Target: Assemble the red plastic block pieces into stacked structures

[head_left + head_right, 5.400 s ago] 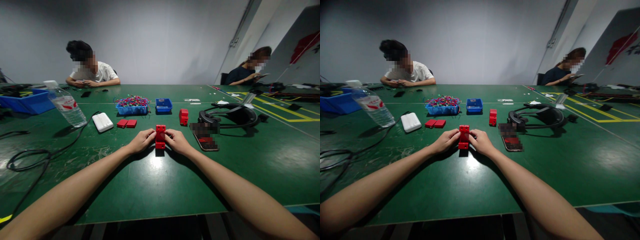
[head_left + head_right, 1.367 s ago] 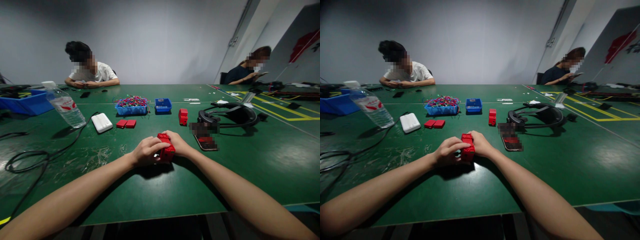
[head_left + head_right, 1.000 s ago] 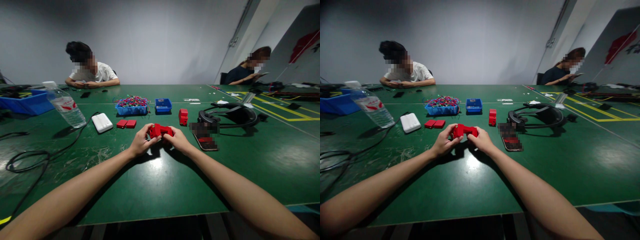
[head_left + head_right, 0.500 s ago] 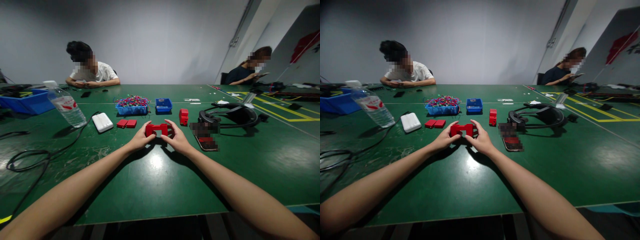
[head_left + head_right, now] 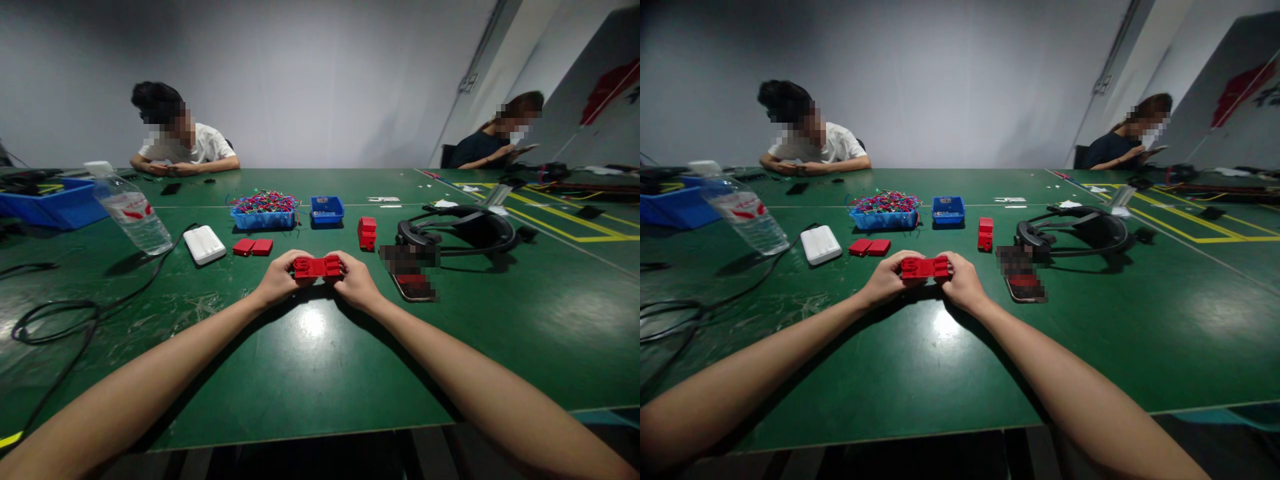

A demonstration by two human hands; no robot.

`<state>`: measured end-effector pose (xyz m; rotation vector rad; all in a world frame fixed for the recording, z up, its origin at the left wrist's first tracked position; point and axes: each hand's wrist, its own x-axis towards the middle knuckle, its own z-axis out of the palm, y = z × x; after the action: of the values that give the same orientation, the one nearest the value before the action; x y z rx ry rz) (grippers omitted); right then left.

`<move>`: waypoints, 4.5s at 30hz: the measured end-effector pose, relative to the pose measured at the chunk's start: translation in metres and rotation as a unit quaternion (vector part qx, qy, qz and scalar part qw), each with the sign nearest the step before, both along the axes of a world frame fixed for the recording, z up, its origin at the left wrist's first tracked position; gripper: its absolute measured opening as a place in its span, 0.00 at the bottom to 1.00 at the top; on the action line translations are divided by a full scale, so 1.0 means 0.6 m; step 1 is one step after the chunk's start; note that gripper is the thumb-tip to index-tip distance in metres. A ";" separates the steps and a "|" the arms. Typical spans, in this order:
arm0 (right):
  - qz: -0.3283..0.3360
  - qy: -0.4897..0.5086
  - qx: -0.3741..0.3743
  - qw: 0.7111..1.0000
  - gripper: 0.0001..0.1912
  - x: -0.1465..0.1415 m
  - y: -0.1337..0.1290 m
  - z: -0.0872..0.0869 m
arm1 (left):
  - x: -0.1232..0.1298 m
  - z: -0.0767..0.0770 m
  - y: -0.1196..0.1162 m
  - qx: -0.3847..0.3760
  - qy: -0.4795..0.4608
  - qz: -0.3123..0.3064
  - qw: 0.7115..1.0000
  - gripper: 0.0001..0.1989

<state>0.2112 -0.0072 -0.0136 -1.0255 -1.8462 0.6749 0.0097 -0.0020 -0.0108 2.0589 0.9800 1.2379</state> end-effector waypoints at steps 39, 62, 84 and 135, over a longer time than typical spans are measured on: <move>-0.042 0.023 0.058 0.997 0.14 -0.007 -0.016 0.028 | -0.007 -0.006 0.005 -0.086 0.028 -0.050 0.995 0.26; 0.010 0.053 -0.029 0.998 0.33 -0.006 -0.008 0.011 | -0.008 -0.004 0.000 0.309 0.071 0.065 0.946 0.21; 0.022 0.266 -0.132 0.955 0.22 -0.012 0.005 0.012 | -0.012 -0.005 -0.009 0.191 0.219 0.012 0.957 0.24; 0.084 0.127 -0.074 0.986 0.17 -0.008 -0.005 0.012 | -0.007 0.019 -0.007 -0.035 0.162 -0.067 0.984 0.21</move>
<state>0.2063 -0.0100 -0.0063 -0.8385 -1.6895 1.0078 0.0056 -0.0061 0.0004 2.2724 0.9895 0.8036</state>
